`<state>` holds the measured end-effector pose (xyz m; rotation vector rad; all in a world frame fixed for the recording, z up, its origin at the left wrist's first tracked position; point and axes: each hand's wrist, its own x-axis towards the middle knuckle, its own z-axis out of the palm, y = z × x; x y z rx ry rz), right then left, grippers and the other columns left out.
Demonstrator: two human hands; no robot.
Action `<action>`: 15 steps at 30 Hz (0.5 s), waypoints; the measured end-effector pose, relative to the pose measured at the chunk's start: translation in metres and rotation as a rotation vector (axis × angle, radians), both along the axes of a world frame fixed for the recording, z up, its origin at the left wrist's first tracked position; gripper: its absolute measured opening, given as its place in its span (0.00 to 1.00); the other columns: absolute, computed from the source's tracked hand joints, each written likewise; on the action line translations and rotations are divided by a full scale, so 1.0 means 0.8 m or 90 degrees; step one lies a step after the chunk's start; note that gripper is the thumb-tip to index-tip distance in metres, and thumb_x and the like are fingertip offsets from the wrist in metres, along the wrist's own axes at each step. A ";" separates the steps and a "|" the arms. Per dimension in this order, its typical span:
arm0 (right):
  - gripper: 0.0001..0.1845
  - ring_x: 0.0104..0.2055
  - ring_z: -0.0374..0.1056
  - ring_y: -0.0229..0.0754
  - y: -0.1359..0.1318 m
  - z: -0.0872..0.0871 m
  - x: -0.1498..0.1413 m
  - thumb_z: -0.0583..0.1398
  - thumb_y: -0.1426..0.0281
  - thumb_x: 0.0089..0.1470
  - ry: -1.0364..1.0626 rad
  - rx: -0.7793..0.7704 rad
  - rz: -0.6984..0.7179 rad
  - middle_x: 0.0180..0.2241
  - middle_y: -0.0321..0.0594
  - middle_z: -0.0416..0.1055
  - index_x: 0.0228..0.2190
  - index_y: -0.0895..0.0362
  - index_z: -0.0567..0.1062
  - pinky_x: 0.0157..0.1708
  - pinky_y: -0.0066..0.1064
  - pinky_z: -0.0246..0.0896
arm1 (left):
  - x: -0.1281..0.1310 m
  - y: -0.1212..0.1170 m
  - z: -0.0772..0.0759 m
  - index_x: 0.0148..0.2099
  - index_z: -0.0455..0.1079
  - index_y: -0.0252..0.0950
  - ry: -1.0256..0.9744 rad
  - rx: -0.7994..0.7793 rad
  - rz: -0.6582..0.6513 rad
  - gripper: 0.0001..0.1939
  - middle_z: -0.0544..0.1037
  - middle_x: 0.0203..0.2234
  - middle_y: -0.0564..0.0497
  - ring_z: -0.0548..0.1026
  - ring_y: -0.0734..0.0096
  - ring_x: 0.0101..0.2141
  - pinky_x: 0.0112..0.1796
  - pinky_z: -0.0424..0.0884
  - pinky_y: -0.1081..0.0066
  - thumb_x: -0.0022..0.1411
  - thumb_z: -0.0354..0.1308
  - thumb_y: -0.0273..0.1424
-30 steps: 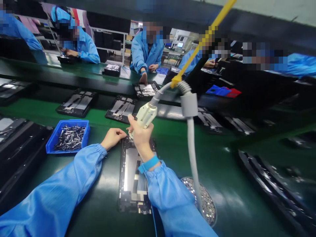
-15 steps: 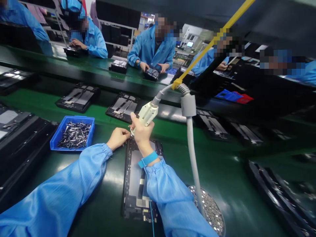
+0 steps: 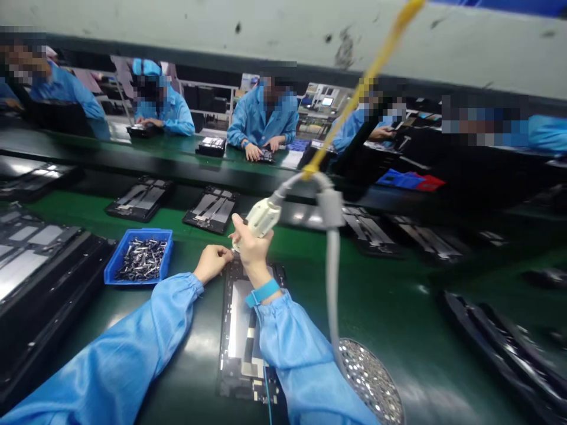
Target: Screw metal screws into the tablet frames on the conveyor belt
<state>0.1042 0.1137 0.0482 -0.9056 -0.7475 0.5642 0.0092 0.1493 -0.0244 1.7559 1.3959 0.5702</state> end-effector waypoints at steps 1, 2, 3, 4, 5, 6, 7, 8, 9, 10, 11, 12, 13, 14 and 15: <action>0.21 0.12 0.57 0.35 -0.010 0.015 0.004 0.72 0.57 0.43 0.015 0.032 -0.007 0.10 0.27 0.59 0.14 0.52 0.71 0.21 0.34 0.68 | -0.001 -0.008 0.007 0.38 0.82 0.32 0.016 0.021 0.004 0.09 0.83 0.29 0.46 0.82 0.63 0.33 0.43 0.79 0.65 0.66 0.60 0.23; 0.19 0.13 0.56 0.34 -0.024 0.030 0.009 0.71 0.56 0.44 0.033 0.063 -0.009 0.10 0.25 0.58 0.18 0.53 0.73 0.21 0.34 0.67 | -0.003 -0.024 0.013 0.40 0.82 0.32 0.028 0.043 0.011 0.09 0.84 0.35 0.43 0.83 0.59 0.39 0.47 0.79 0.62 0.66 0.59 0.23; 0.17 0.13 0.55 0.33 -0.042 0.045 0.014 0.71 0.56 0.46 0.050 0.091 -0.006 0.11 0.24 0.56 0.21 0.53 0.75 0.22 0.33 0.66 | -0.006 -0.046 0.015 0.45 0.82 0.32 0.040 0.080 0.005 0.09 0.84 0.43 0.40 0.82 0.56 0.46 0.52 0.78 0.59 0.66 0.60 0.24; 0.15 0.13 0.54 0.33 -0.062 0.058 0.020 0.71 0.56 0.47 0.069 0.114 0.009 0.11 0.23 0.55 0.25 0.54 0.78 0.21 0.31 0.63 | -0.011 -0.075 0.012 0.50 0.81 0.33 0.053 0.140 -0.014 0.12 0.82 0.51 0.38 0.79 0.52 0.54 0.57 0.75 0.55 0.66 0.62 0.26; 0.14 0.14 0.53 0.32 -0.085 0.069 0.026 0.72 0.57 0.47 0.083 0.130 0.036 0.11 0.23 0.55 0.27 0.54 0.80 0.20 0.30 0.60 | -0.017 -0.109 0.003 0.55 0.79 0.36 0.061 0.199 -0.043 0.17 0.78 0.59 0.39 0.74 0.50 0.61 0.61 0.72 0.53 0.64 0.66 0.28; 0.14 0.14 0.53 0.32 -0.108 0.076 0.033 0.72 0.58 0.49 0.085 0.140 0.063 0.12 0.24 0.55 0.28 0.54 0.81 0.20 0.29 0.58 | -0.024 -0.145 -0.012 0.60 0.76 0.39 0.088 0.350 -0.150 0.23 0.75 0.63 0.40 0.71 0.48 0.64 0.62 0.72 0.51 0.64 0.68 0.33; 0.13 0.14 0.55 0.32 -0.132 0.080 0.040 0.73 0.58 0.50 0.074 0.144 0.078 0.12 0.25 0.57 0.29 0.54 0.82 0.21 0.29 0.59 | -0.032 -0.178 -0.030 0.62 0.74 0.42 0.114 0.511 -0.244 0.23 0.75 0.64 0.42 0.70 0.49 0.66 0.64 0.70 0.50 0.67 0.66 0.36; 0.12 0.15 0.57 0.33 -0.155 0.081 0.047 0.73 0.59 0.50 0.051 0.147 0.081 0.12 0.27 0.59 0.29 0.54 0.82 0.22 0.29 0.60 | -0.039 -0.205 -0.049 0.60 0.75 0.46 0.127 0.675 -0.341 0.17 0.77 0.62 0.48 0.72 0.54 0.64 0.65 0.70 0.51 0.70 0.63 0.38; 0.12 0.16 0.60 0.34 -0.177 0.079 0.054 0.73 0.59 0.52 0.032 0.139 0.088 0.13 0.29 0.60 0.30 0.54 0.83 0.22 0.29 0.60 | -0.043 -0.224 -0.066 0.59 0.76 0.48 0.138 0.801 -0.416 0.15 0.79 0.61 0.51 0.74 0.56 0.62 0.65 0.69 0.52 0.72 0.60 0.38; 0.11 0.17 0.61 0.35 -0.196 0.075 0.061 0.73 0.59 0.53 0.014 0.130 0.093 0.13 0.30 0.61 0.31 0.54 0.83 0.23 0.29 0.61 | -0.044 -0.232 -0.078 0.62 0.74 0.45 0.206 0.832 -0.444 0.17 0.76 0.63 0.48 0.72 0.56 0.64 0.66 0.68 0.53 0.74 0.57 0.37; 0.11 0.17 0.62 0.35 -0.212 0.070 0.067 0.73 0.59 0.54 0.002 0.120 0.097 0.13 0.31 0.62 0.32 0.53 0.84 0.23 0.29 0.62 | -0.040 -0.228 -0.084 0.65 0.72 0.41 0.263 0.833 -0.472 0.20 0.74 0.66 0.46 0.71 0.55 0.65 0.67 0.67 0.52 0.76 0.53 0.36; 0.11 0.17 0.63 0.35 -0.227 0.064 0.072 0.72 0.59 0.55 -0.004 0.107 0.102 0.14 0.32 0.63 0.33 0.53 0.84 0.23 0.29 0.63 | -0.031 -0.213 -0.082 0.68 0.69 0.37 0.321 0.781 -0.486 0.23 0.70 0.68 0.43 0.68 0.52 0.68 0.67 0.66 0.51 0.77 0.49 0.34; 0.11 0.17 0.63 0.36 -0.238 0.057 0.076 0.72 0.58 0.55 -0.003 0.089 0.107 0.14 0.32 0.63 0.34 0.53 0.84 0.23 0.30 0.64 | -0.017 -0.190 -0.075 0.72 0.64 0.33 0.370 0.686 -0.487 0.25 0.66 0.71 0.40 0.64 0.50 0.70 0.68 0.64 0.49 0.77 0.46 0.32; 0.12 0.18 0.64 0.37 -0.248 0.050 0.079 0.72 0.58 0.55 0.005 0.063 0.114 0.14 0.33 0.63 0.34 0.53 0.84 0.23 0.30 0.65 | 0.001 -0.159 -0.062 0.74 0.60 0.30 0.395 0.587 -0.486 0.27 0.62 0.73 0.39 0.61 0.49 0.72 0.69 0.63 0.47 0.78 0.43 0.31; 0.13 0.18 0.64 0.38 -0.256 0.043 0.079 0.73 0.57 0.54 0.019 0.033 0.118 0.14 0.33 0.63 0.33 0.53 0.84 0.22 0.30 0.66 | 0.021 -0.125 -0.045 0.75 0.58 0.30 0.406 0.475 -0.471 0.28 0.60 0.74 0.39 0.58 0.48 0.73 0.70 0.60 0.45 0.78 0.42 0.29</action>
